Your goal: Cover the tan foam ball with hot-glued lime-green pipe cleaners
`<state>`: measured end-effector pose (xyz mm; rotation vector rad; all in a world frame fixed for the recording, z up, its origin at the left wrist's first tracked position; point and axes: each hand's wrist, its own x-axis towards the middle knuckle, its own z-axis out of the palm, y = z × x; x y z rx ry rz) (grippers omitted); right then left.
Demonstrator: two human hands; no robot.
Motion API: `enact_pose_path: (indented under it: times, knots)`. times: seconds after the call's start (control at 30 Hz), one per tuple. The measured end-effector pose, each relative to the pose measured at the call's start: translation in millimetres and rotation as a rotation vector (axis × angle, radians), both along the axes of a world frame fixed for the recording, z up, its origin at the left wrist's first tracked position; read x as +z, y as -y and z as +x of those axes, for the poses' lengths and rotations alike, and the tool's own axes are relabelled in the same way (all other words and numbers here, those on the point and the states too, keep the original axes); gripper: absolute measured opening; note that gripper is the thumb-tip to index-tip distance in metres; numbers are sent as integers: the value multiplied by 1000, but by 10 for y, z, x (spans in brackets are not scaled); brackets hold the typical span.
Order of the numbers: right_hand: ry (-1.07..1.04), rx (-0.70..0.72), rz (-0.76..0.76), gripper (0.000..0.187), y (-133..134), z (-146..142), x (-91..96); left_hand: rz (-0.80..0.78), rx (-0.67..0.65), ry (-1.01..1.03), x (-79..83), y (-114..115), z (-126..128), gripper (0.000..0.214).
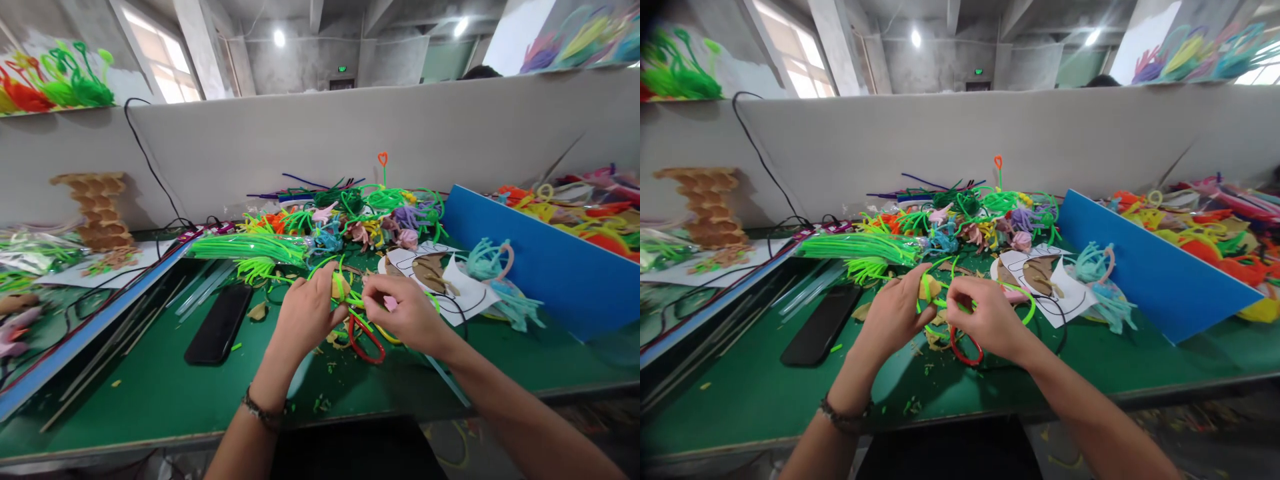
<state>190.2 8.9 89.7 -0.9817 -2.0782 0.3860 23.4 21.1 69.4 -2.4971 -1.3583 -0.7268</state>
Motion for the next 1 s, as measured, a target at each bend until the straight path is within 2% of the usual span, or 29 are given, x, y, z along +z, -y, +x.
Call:
enact_pose_path:
  times: [0.13,0.33,0.47,0.63,1.0]
  knots:
    - [16,-74,-37,11,-40,6,-99,6,45,5,-66,-78,45,51]
    - [-10,-190,-5,15,-155,-41,-271,4,85,-104,-134,-142,109,50]
    - [-40,-226,-26,7,-169,-81,-313,23,82,-111,-182,-144,109,49]
    - [-75,-241,-26,9,-122,-102,-340,58,116,-89,-214,-130,127,47]
    - [-393,-300,49,14,13,-260,-415,-1,45,70,-241,-74,155,43]
